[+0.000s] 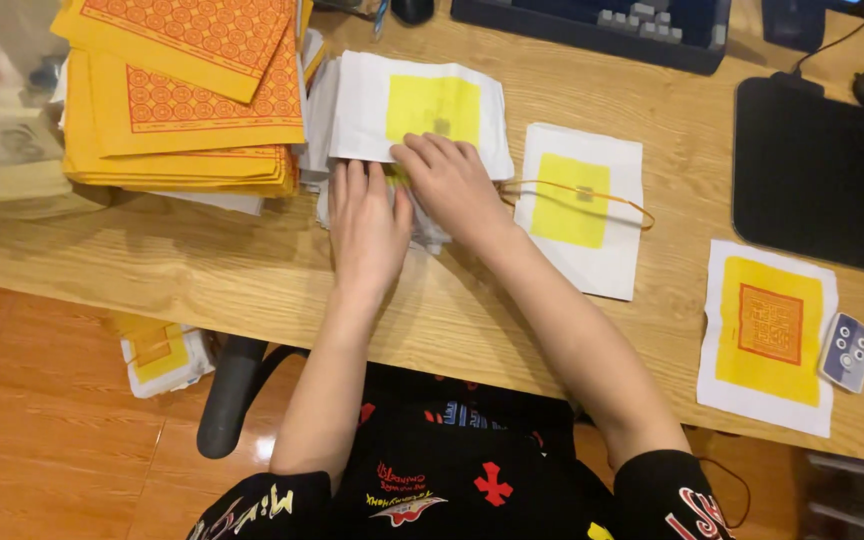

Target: Sorting and bundling stacks of paper using rubber bands on a desk.

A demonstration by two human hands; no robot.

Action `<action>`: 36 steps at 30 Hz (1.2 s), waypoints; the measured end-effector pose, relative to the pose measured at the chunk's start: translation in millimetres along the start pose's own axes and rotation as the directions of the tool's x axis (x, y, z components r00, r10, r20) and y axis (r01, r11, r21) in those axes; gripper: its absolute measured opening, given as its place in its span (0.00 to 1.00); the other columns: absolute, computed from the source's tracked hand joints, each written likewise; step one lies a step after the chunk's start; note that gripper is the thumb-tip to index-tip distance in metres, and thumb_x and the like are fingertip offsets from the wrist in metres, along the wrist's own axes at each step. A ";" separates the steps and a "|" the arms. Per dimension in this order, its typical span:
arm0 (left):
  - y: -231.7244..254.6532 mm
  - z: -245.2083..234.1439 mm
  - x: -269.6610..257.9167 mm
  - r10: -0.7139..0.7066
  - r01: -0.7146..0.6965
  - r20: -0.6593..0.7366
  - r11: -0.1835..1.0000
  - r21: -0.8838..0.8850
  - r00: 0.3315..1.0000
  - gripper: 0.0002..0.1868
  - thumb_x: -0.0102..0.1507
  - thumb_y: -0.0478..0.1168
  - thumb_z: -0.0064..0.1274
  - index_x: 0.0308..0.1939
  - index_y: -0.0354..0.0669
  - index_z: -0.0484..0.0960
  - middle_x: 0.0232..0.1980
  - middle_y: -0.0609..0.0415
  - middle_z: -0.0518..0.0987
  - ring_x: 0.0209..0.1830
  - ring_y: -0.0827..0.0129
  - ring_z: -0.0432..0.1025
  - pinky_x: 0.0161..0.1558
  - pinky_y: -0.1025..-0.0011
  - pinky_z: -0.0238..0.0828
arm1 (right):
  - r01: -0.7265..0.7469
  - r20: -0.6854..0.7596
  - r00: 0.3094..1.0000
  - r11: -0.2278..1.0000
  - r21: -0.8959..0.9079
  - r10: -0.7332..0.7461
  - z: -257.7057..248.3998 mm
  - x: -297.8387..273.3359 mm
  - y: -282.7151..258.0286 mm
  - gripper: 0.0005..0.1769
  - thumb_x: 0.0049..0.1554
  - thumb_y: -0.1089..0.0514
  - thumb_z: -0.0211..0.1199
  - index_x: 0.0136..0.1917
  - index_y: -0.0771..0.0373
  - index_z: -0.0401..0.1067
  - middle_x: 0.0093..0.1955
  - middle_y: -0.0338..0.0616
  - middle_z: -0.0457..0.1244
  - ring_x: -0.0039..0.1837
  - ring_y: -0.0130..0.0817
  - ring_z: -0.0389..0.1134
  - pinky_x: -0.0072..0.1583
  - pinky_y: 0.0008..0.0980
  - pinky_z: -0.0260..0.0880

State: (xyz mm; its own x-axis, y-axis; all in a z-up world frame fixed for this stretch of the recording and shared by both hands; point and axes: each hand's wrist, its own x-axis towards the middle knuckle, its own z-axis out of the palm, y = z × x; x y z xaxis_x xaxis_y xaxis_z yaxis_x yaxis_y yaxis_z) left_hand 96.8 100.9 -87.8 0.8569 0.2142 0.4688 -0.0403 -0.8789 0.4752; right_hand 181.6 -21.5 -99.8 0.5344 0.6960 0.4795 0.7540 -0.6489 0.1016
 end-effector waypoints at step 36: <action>104.0 61.7 -38.1 0.527 -0.476 0.472 0.848 -0.234 0.706 0.15 0.60 0.49 0.50 0.42 0.44 0.82 0.44 0.49 0.74 0.48 0.54 0.69 0.48 0.58 0.65 | -0.808 0.469 0.436 0.104 0.580 0.768 -112.3 -154.8 153.1 0.23 0.52 0.46 0.71 0.55 0.60 0.74 0.44 0.39 0.65 0.48 0.28 0.64 0.47 0.26 0.67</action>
State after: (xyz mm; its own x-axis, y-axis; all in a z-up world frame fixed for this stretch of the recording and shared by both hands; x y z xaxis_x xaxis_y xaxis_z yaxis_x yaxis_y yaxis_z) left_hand 91.6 -24.9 -102.2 0.8267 -0.5133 0.2304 -0.5625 -0.7472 0.3540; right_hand 171.4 -263.1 -60.6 0.9913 -0.0507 -0.1217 -0.1314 -0.4514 -0.8826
